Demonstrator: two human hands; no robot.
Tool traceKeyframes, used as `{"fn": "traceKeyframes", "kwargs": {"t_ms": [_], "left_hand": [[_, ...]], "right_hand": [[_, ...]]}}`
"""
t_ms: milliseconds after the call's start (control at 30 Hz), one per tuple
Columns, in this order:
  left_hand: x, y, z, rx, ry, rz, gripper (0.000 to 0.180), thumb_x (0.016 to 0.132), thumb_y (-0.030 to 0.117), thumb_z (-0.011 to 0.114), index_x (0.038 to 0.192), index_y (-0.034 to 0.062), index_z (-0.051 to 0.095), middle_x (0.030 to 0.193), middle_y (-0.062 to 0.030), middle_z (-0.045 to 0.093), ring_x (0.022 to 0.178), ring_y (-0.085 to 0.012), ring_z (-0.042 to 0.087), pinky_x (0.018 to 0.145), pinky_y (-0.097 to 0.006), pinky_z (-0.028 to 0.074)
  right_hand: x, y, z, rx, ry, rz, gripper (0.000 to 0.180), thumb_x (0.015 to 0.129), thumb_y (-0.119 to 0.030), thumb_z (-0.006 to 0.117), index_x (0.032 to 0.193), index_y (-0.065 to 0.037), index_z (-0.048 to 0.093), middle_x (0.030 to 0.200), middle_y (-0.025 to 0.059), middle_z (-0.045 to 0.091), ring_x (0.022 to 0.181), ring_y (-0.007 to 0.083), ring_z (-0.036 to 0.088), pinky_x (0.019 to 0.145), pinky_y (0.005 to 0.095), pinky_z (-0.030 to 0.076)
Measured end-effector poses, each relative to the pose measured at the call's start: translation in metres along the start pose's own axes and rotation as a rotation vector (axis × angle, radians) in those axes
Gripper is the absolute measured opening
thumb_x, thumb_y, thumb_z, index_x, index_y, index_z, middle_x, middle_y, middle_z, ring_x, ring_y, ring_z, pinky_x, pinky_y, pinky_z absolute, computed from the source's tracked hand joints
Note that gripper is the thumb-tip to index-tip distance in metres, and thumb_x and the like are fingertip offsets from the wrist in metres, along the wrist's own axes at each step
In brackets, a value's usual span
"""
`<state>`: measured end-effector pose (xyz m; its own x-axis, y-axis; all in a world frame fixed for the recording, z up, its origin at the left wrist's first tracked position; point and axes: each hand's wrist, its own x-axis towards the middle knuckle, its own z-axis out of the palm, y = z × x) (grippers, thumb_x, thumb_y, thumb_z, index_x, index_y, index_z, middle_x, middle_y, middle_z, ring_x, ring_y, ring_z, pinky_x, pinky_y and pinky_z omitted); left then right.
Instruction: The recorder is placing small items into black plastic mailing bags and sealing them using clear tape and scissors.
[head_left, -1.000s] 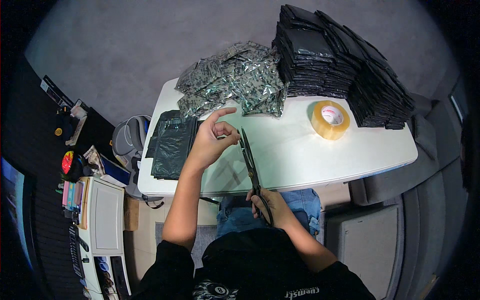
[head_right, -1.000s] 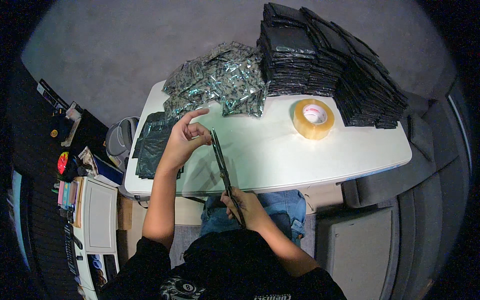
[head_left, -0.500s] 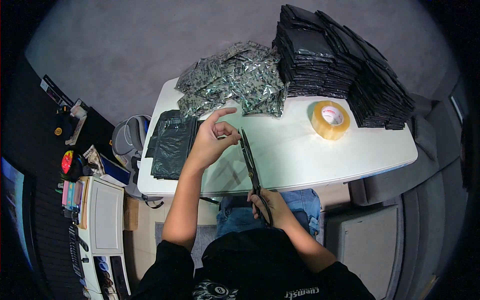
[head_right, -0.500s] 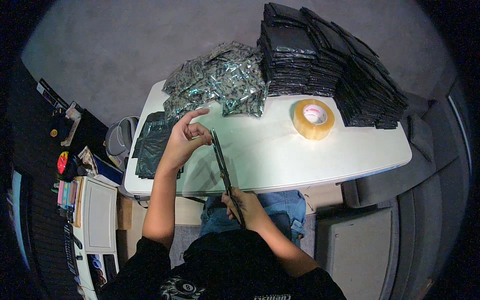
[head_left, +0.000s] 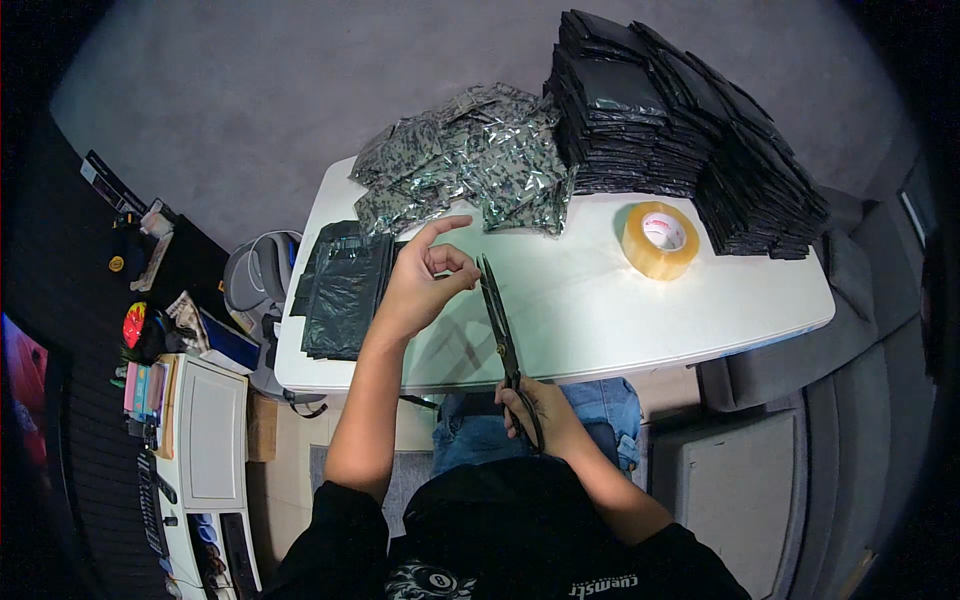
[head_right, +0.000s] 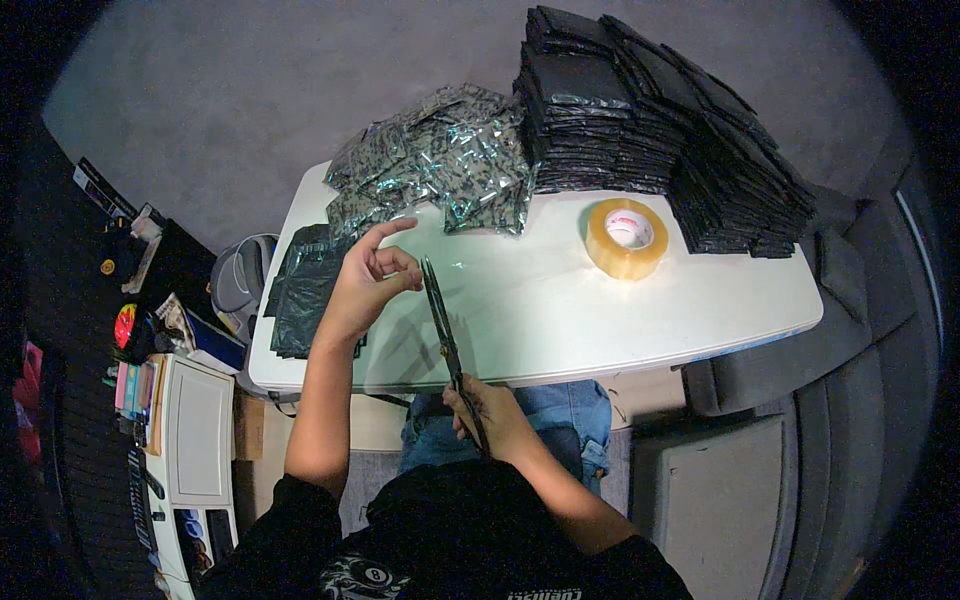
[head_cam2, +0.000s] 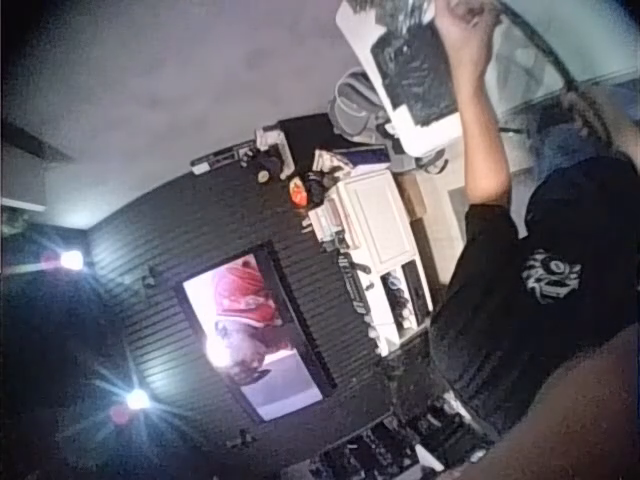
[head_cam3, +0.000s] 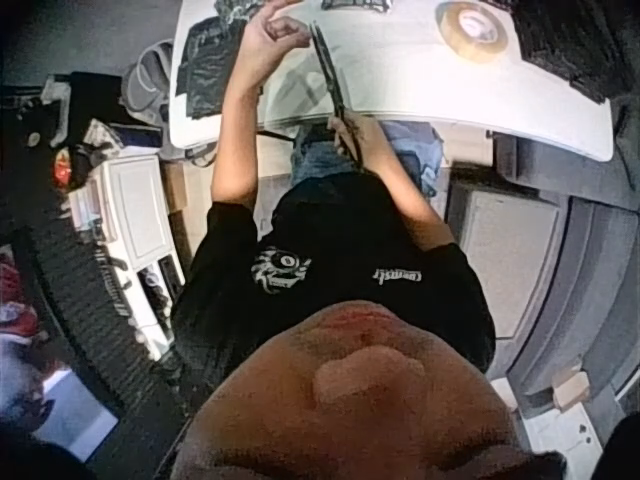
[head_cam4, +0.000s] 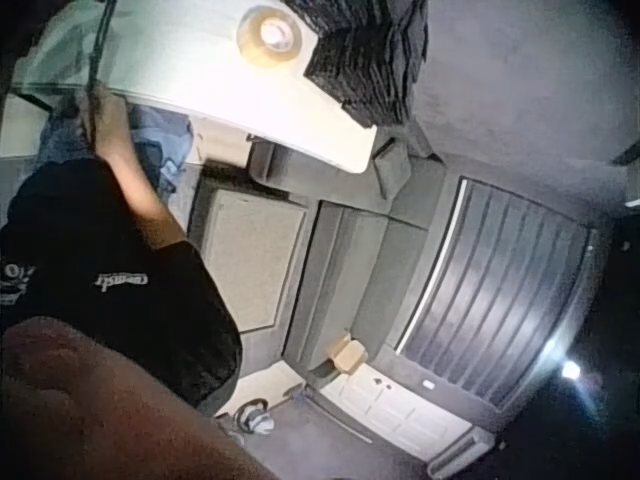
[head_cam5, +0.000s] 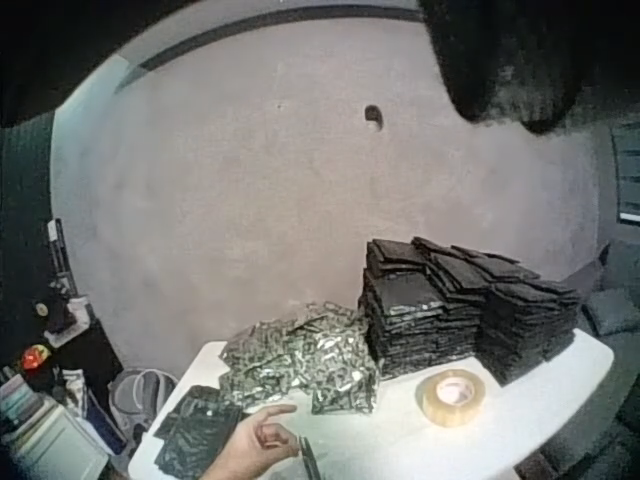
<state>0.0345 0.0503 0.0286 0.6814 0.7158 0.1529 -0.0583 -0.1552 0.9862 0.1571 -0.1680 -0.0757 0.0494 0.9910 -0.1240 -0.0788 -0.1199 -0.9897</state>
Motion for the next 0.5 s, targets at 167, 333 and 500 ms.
{"fn": "traceKeyframes", "kwargs": {"t_ms": [167,333,500], "left_hand": [[0.0005,0.0005,-0.0009,-0.001,0.005,-0.008,0.069,0.087,-0.010,0.076,0.151,-0.0002,0.050,0.087,-0.0039,0.073,0.082,-0.0101,0.070,0.080,-0.027,0.057],[0.0007,-0.0010,-0.0003,-0.030,0.007,-0.011,0.071,0.087,-0.009,0.076,0.152,-0.0005,0.049,0.088,-0.0042,0.073,0.083,-0.0103,0.070,0.080,-0.027,0.057],[0.0008,0.0013,0.0000,-0.024,-0.001,-0.006,0.071,0.088,-0.009,0.076,0.152,-0.0007,0.048,0.089,-0.0047,0.074,0.083,-0.0105,0.070,0.080,-0.027,0.057]], "right_hand": [[-0.0008,-0.0055,0.0005,0.003,0.004,0.016,0.035,0.113,-0.033,0.058,0.108,0.001,0.065,0.076,0.0044,0.065,0.068,0.0117,0.066,0.063,0.0300,0.057],[0.0006,0.0007,0.0020,0.052,0.010,0.020,0.034,0.113,-0.032,0.059,0.109,0.001,0.065,0.080,0.0038,0.065,0.068,0.0111,0.066,0.062,0.0293,0.057],[0.0001,-0.0003,-0.0001,0.023,0.005,0.020,0.032,0.112,-0.031,0.059,0.109,0.001,0.065,0.080,0.0035,0.064,0.068,0.0106,0.065,0.061,0.0289,0.056]]}}
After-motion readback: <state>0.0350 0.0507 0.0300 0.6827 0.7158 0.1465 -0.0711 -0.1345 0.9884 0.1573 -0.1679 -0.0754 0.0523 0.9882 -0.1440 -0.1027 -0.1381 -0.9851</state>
